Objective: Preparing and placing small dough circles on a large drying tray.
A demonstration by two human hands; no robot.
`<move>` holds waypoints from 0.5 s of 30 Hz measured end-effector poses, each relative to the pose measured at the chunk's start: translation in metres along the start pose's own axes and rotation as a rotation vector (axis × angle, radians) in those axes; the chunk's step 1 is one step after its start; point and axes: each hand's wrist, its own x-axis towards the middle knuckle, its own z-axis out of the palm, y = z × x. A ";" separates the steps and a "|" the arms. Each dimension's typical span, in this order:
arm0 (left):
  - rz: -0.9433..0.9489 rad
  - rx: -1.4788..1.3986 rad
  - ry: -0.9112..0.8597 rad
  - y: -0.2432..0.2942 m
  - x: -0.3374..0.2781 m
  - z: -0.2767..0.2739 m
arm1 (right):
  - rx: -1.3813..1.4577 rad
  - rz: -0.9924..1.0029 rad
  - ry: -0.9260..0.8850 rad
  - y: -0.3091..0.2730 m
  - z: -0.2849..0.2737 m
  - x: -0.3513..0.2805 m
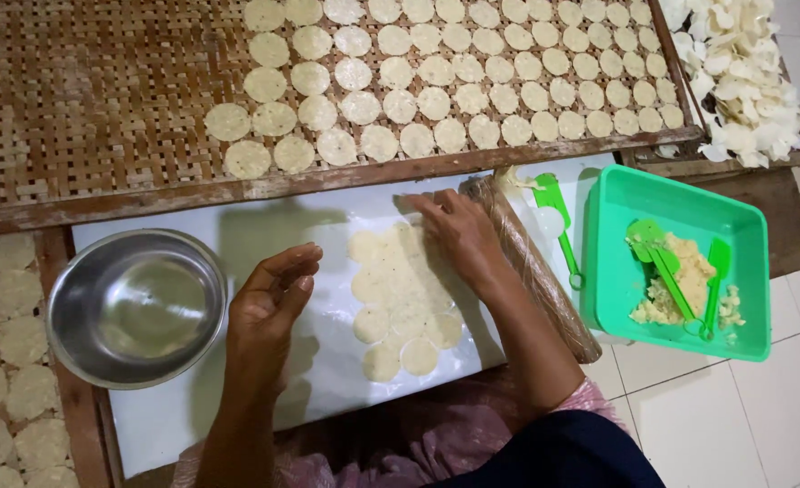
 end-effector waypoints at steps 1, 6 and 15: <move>-0.003 0.001 0.000 0.001 0.000 0.000 | 0.001 0.002 -0.002 0.000 0.000 0.000; -0.001 0.027 0.002 0.003 -0.002 0.000 | -0.108 -0.184 0.078 0.009 0.000 -0.006; 0.005 0.038 -0.005 -0.002 -0.001 0.000 | 0.139 -0.088 -0.043 0.017 -0.018 -0.034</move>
